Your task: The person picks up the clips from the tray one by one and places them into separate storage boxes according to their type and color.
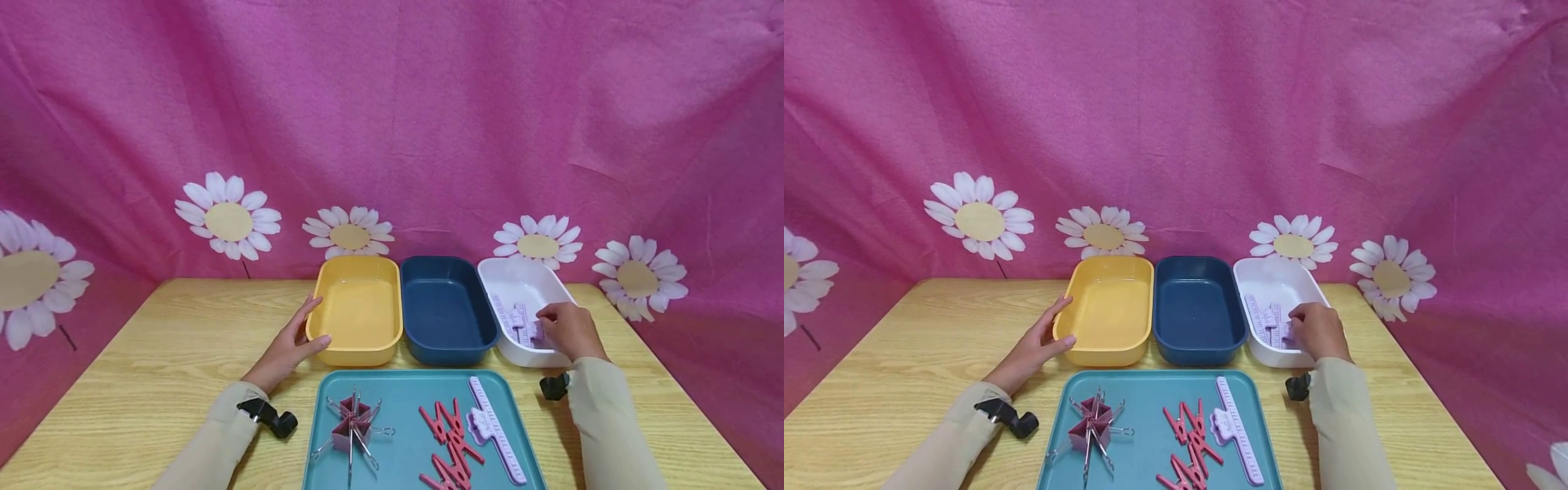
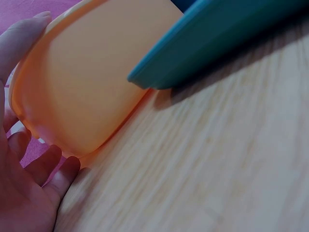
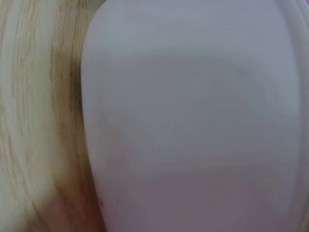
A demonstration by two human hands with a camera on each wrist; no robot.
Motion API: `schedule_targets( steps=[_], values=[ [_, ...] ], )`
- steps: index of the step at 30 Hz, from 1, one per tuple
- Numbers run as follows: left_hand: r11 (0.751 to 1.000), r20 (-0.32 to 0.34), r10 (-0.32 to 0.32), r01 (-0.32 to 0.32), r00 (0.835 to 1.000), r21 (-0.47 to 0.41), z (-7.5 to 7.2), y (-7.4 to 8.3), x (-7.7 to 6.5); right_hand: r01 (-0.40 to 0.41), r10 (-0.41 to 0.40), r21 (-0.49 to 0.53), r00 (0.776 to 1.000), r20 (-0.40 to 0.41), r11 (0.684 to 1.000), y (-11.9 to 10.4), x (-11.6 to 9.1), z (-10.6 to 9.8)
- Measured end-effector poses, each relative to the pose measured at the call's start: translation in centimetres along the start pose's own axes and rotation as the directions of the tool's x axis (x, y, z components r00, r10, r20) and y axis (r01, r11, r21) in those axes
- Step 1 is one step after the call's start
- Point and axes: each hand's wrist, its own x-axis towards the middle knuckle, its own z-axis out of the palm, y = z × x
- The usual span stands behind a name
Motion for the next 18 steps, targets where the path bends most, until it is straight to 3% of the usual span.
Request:
schedule_targets(
  steps=[18],
  values=[
    [1.000, -0.001, 0.008, -0.008, 1.000, -0.009, 0.07, -0.03, -0.04, 0.014, -0.016, 0.052, 0.999, 0.046, 0.999, -0.03, -0.01, -0.08]
  ],
)
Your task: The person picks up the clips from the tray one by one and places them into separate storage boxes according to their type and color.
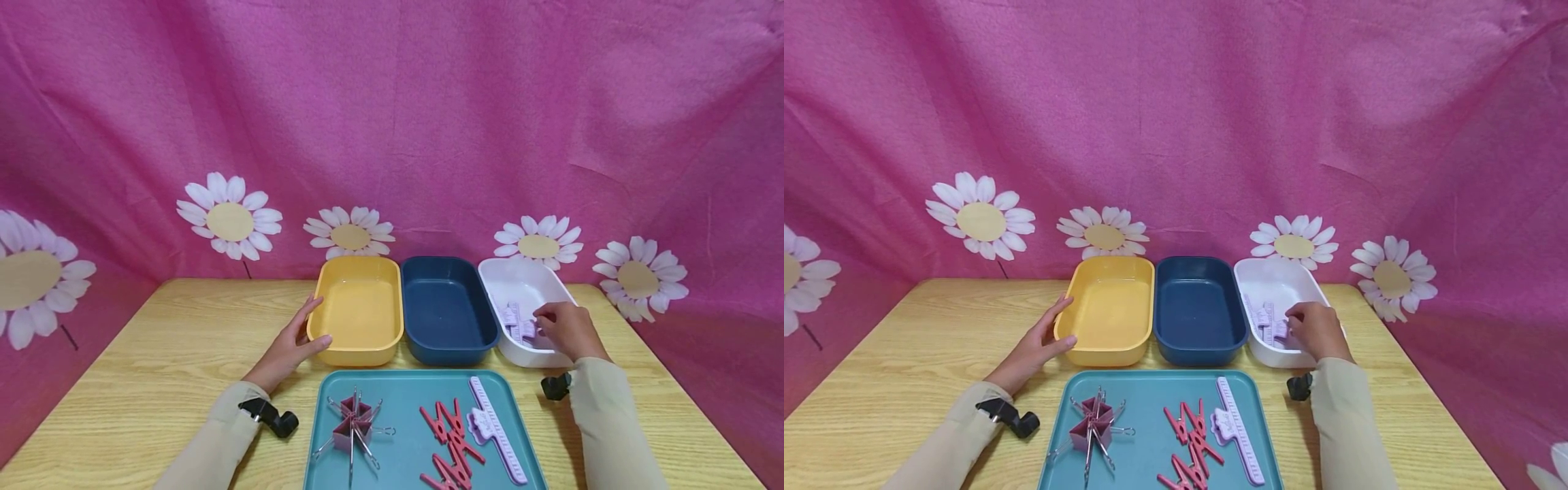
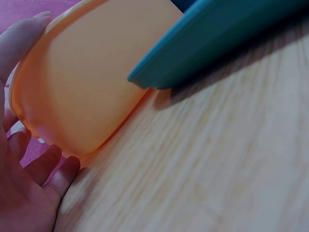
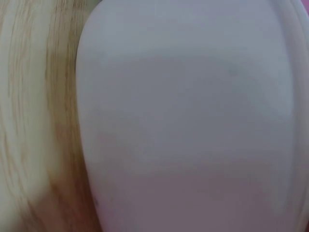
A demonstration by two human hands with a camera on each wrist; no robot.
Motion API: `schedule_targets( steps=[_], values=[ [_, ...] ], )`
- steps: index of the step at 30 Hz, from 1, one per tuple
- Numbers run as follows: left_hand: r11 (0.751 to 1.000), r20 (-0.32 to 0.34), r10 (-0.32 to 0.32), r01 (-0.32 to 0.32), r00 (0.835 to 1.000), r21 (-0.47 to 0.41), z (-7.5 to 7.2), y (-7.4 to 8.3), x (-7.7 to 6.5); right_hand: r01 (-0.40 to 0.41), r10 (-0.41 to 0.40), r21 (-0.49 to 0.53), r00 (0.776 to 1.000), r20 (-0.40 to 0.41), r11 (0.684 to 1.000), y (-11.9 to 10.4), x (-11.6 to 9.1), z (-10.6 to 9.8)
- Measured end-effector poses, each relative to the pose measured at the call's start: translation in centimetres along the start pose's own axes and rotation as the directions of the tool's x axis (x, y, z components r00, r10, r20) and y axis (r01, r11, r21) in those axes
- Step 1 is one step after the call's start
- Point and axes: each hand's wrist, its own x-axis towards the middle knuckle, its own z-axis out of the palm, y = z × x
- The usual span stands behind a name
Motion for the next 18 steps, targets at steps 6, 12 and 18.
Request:
schedule_targets(
  steps=[6, 12, 18],
  values=[
    [1.000, -0.001, 0.005, -0.005, 1.000, -0.002, 0.00, 0.08, 0.01, 0.019, -0.019, 0.004, 1.000, 0.019, 1.000, -0.21, 0.04, -0.04],
    [1.000, -0.001, 0.003, -0.003, 1.000, -0.002, 0.01, 0.09, 0.02, 0.049, -0.049, -0.003, 0.998, 0.030, 0.999, -0.46, 0.20, 0.01],
    [1.000, -0.001, 0.000, 0.000, 1.000, 0.000, -0.02, 0.00, 0.02, 0.088, -0.087, -0.039, 0.996, 0.032, 0.995, -0.61, 0.36, 0.05]
  ],
)
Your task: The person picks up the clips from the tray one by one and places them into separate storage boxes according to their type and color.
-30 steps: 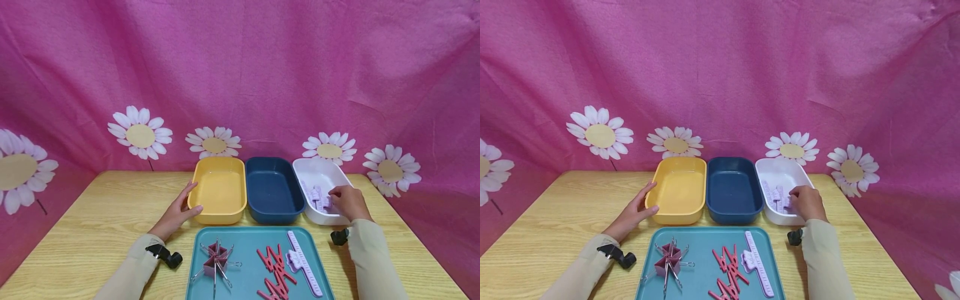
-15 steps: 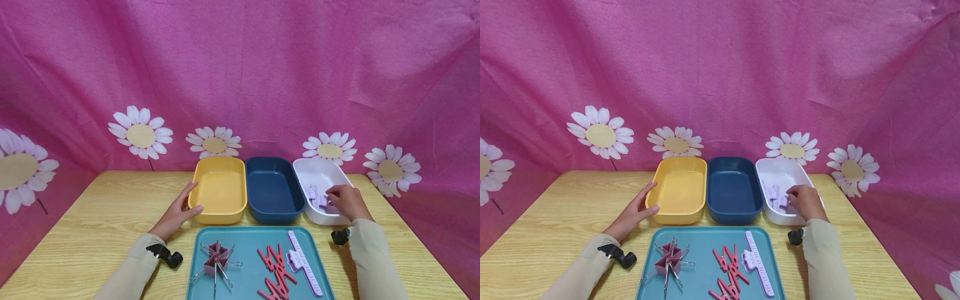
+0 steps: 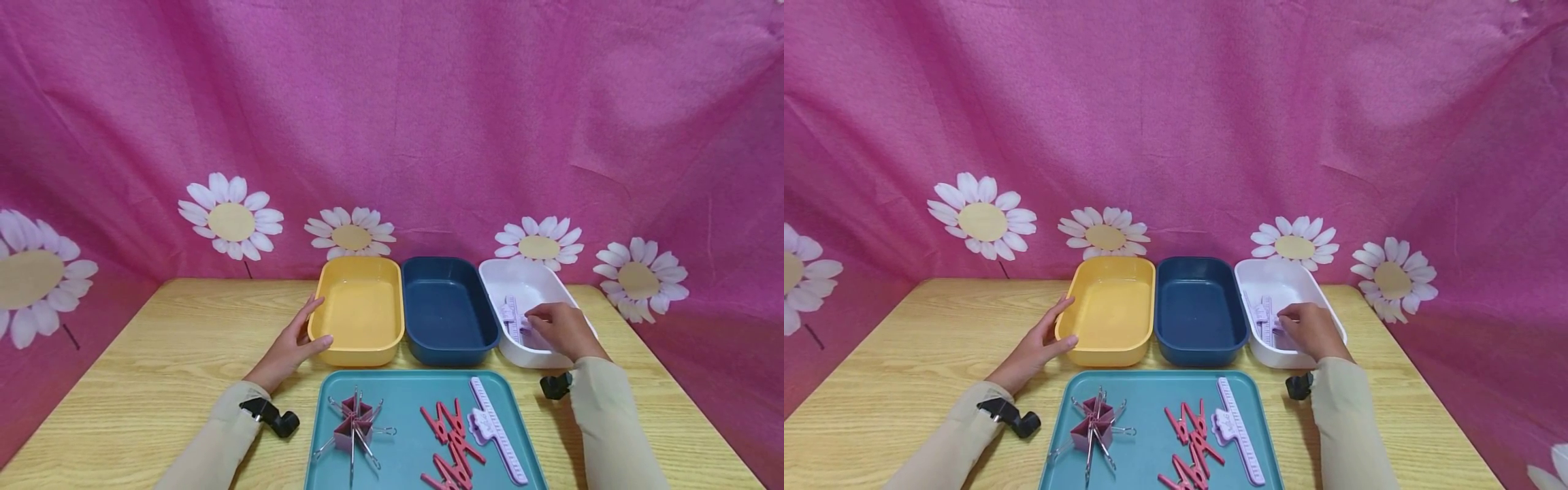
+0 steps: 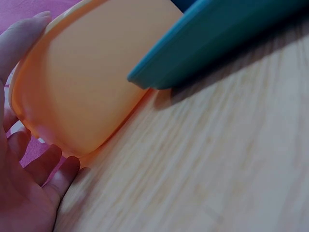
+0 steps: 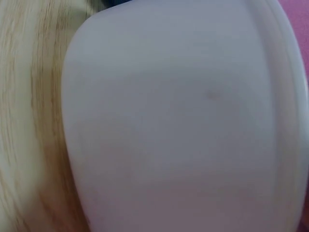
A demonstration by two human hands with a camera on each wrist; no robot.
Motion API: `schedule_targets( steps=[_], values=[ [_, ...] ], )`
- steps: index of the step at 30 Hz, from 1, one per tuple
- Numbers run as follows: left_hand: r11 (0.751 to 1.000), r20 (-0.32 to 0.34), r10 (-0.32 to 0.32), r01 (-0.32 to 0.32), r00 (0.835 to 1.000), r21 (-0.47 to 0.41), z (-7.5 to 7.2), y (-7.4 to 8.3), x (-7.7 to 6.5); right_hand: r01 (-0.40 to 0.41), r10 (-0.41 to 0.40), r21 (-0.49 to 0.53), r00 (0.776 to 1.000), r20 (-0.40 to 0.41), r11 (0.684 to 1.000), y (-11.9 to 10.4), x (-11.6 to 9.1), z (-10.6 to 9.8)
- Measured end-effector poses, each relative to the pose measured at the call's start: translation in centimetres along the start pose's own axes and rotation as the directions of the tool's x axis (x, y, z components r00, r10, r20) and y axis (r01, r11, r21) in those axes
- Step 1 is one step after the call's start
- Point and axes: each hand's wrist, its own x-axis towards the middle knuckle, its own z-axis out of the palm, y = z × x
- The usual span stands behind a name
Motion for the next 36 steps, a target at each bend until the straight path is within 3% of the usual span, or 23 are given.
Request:
schedule_targets(
  steps=[12, 21, 27, 36],
  values=[
    [1.000, 0.006, 0.004, -0.003, 1.000, -0.013, -0.1, 0.1, -0.2, 0.055, -0.055, -0.020, 0.998, -0.017, 0.998, -0.7, -0.4, -0.7],
    [1.000, 0.014, -0.015, 0.015, 1.000, -0.011, 0.3, -0.1, 0.1, 0.184, -0.184, -0.007, 0.976, -0.121, 0.983, -3.2, -2.8, -2.2],
    [1.000, 0.018, -0.013, 0.014, 1.000, -0.028, 0.2, -0.1, 0.1, 0.217, -0.213, 0.030, 0.972, -0.099, 0.976, -4.7, -4.5, -2.5],
    [1.000, 0.039, -0.025, 0.026, 0.999, -0.008, -0.1, 3.3, -1.3, 0.303, -0.302, 0.043, 0.953, -0.033, 0.952, -5.5, -5.8, -1.8]
  ],
)
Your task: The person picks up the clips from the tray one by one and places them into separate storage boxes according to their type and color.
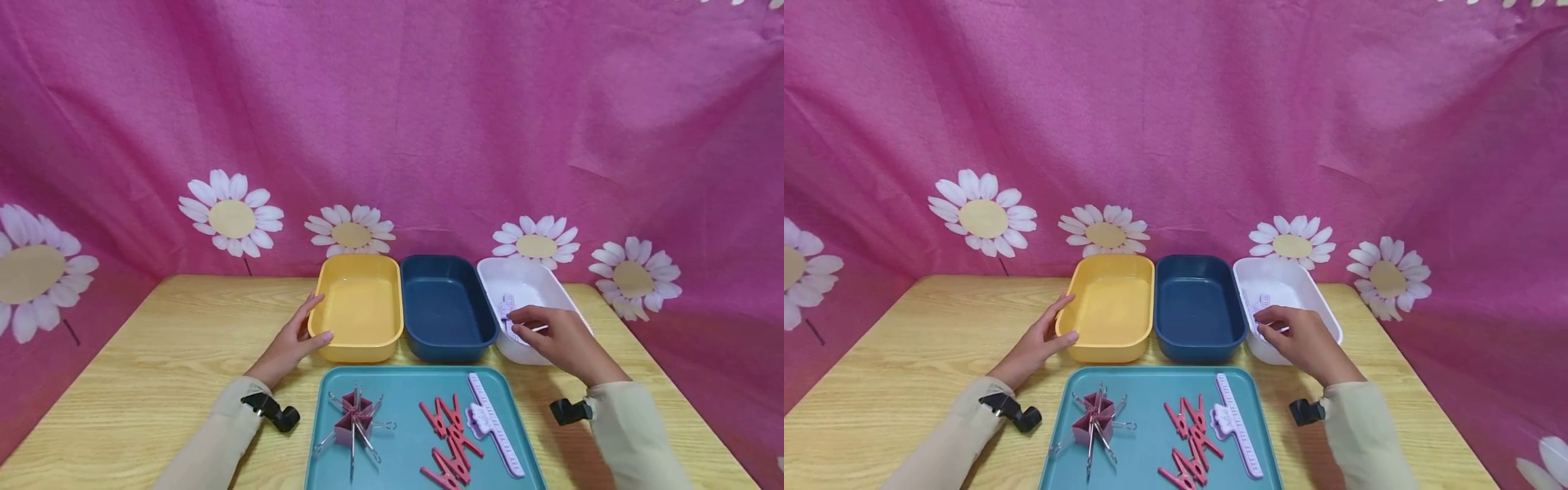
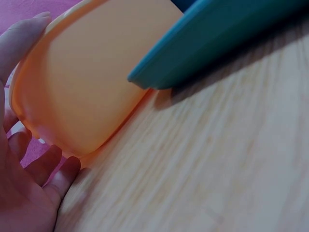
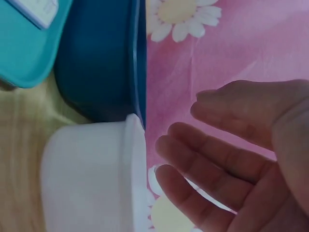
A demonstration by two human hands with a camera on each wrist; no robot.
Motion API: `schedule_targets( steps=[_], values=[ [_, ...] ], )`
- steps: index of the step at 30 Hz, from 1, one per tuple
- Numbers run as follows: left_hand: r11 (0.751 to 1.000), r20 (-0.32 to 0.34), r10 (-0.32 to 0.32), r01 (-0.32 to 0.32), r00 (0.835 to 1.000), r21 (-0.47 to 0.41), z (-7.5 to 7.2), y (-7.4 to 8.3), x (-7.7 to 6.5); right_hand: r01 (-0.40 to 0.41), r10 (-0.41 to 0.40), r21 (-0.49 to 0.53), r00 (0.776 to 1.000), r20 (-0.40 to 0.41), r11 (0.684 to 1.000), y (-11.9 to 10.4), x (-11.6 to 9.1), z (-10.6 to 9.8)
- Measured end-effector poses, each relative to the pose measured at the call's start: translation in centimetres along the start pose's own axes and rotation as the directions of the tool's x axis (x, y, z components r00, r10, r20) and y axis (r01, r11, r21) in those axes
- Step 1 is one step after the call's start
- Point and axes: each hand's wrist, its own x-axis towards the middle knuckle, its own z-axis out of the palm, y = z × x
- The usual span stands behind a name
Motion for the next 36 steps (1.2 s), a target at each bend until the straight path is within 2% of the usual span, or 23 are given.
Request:
schedule_targets(
  steps=[3, 6, 10, 15, 22, 26, 30, 36],
  values=[
    [1.000, -0.003, -0.008, 0.008, 1.000, 0.004, -0.1, 0.3, -0.1, 0.033, -0.033, 0.019, 0.999, 0.015, 0.999, 0.0, -0.1, 0.4],
    [1.000, -0.016, -0.001, 0.001, 1.000, 0.002, -0.1, -1.2, 0.6, 0.067, -0.067, 0.037, 0.998, 0.020, 0.997, -0.2, -0.3, 0.7],
    [1.000, -0.029, 0.015, -0.015, 0.999, 0.002, -0.2, -3.2, 1.5, 0.065, -0.070, 0.069, 0.995, 0.068, 0.996, -0.5, -0.5, 1.1],
    [1.000, -0.029, 0.013, -0.013, 0.999, 0.004, -0.1, -3.4, 1.5, 0.023, -0.038, 0.100, 0.988, 0.152, 0.995, -0.9, -1.0, 1.5],
    [1.000, -0.029, 0.014, -0.014, 0.999, 0.011, 0.0, -3.3, 1.5, -0.001, -0.034, 0.143, 0.969, 0.245, 0.990, -1.1, -1.6, 2.4],
    [1.000, -0.029, 0.011, -0.010, 1.000, 0.019, 0.1, -3.1, 1.5, 0.026, -0.074, 0.159, 0.949, 0.306, 0.987, -1.0, -1.8, 3.0],
    [1.000, -0.027, 0.010, -0.009, 1.000, 0.022, 0.1, -3.0, 1.4, 0.056, -0.125, 0.188, 0.917, 0.379, 0.981, -1.1, -2.1, 3.5],
    [1.000, -0.030, 0.009, -0.008, 1.000, 0.024, 0.0, -2.9, 1.2, 0.031, -0.171, 0.289, 0.865, 0.471, 0.957, -1.8, -2.3, 4.0]
  ],
)
